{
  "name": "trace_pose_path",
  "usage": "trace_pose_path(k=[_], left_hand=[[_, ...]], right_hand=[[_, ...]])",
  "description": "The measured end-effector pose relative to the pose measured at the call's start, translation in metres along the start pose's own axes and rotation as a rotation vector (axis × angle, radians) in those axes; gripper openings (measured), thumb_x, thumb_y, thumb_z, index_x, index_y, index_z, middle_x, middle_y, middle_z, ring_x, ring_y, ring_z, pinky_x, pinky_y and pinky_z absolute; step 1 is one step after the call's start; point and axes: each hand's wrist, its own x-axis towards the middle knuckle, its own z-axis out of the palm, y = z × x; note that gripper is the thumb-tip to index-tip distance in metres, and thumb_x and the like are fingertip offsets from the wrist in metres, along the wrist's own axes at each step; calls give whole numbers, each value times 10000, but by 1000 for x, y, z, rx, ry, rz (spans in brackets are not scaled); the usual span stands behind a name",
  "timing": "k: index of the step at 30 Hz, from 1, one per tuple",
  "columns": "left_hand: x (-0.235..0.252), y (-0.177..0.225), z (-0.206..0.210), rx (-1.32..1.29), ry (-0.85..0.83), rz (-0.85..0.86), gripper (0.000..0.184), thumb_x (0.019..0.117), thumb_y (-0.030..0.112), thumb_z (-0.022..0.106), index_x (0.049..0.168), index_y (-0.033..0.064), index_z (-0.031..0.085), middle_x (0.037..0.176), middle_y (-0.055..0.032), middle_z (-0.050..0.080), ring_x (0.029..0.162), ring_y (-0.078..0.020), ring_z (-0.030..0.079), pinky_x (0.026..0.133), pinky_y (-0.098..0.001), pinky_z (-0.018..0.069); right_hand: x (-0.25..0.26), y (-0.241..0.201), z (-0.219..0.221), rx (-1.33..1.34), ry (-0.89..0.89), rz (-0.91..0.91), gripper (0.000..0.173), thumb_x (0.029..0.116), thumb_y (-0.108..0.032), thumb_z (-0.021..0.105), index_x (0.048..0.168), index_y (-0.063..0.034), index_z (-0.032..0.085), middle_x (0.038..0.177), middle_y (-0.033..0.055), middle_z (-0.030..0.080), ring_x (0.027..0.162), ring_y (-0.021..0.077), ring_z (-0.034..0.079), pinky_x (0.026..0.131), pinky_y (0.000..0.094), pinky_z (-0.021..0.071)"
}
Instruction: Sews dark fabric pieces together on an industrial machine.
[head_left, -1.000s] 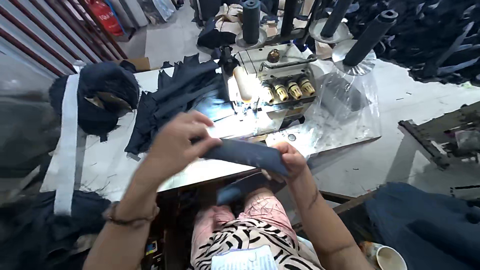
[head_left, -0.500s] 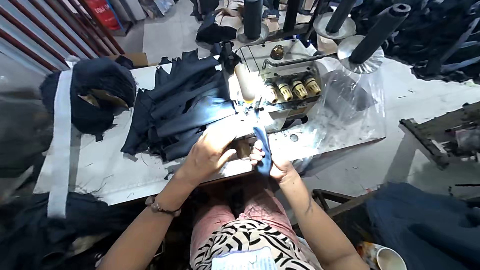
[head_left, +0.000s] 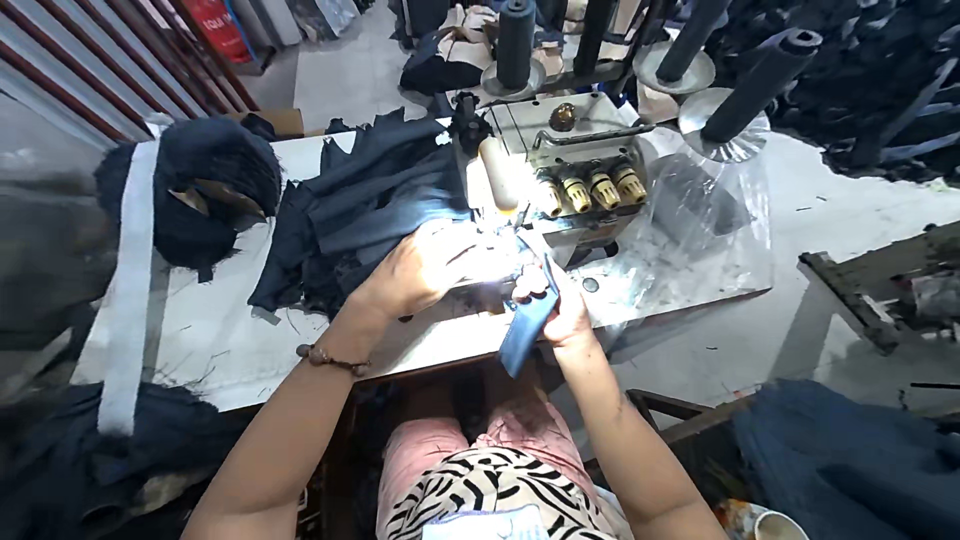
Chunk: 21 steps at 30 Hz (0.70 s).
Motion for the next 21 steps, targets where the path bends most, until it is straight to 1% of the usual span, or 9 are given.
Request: trace_pose_path(k=[3,4,6,8,10,12,16,18,21], left_hand=[[-6,12,-2,5,-22,-213,434,1070,321,436,1343,79,670,1450,-112,601,1398,-294,510,1208,-479,343],[-2,25,-1,-33,12,-306,500,1054,444,434,1269,88,712,1405,-112,629,1371,-301,531,1183,-502,369],[3,60,-3,-133,116,-399,548,934,592,571,903,83,772,1121,-124,706,1128,-311,631,971,-529,498],[-3,85,-15,-217,146,-385,327,898,412,700,763,118,740,1094,-63,715,1050,-240,651,879,-467,542],[-15,82,-41,-187,201,-393,249,920,294,716,794,79,730,1138,-94,701,1098,-243,658,930,-445,549],[-33,52,-72,18,237,-490,280,973,261,683,915,-10,724,1186,-203,679,1170,-366,630,1006,-536,495],[-60,-1,-79,330,175,-725,307,1034,225,588,1216,-13,658,1308,-279,594,1222,-503,559,1038,-666,425],[-46,13,-50,219,148,-562,305,1027,110,555,1286,-23,648,1368,-234,614,1289,-421,577,1097,-582,444],[-35,41,6,67,93,-276,288,1002,127,555,1203,8,724,1219,-169,715,1159,-336,677,1007,-492,531]], right_hand=[[-14,3,7,-262,-26,39,286,1064,-239,385,958,-151,634,633,-31,600,574,67,613,634,240,578],[-20,4,12,-389,-63,47,231,1024,-186,421,952,-137,635,661,-27,610,594,58,604,641,229,559],[-33,6,19,-551,-219,96,108,936,-161,559,897,-121,651,727,-20,681,634,49,642,637,217,558],[-43,4,22,-543,-474,177,112,923,-276,692,927,-171,731,813,-54,734,680,21,673,630,204,567],[-46,-5,22,-418,-721,196,224,959,-372,681,1063,-197,774,874,-47,765,715,24,702,655,207,589],[-43,-15,17,-307,-828,94,271,988,-439,619,1059,-236,784,846,-77,766,720,-1,704,684,188,587],[-27,-25,3,-159,-430,25,244,922,-397,706,792,-195,749,602,-96,647,567,29,639,637,229,573],[-16,-20,-11,-166,-297,60,264,1018,-312,579,862,-155,725,627,-67,627,595,54,633,674,253,581],[-9,-20,-28,-104,-324,74,299,1053,-326,515,942,-141,723,696,-51,658,645,56,663,676,227,587]])
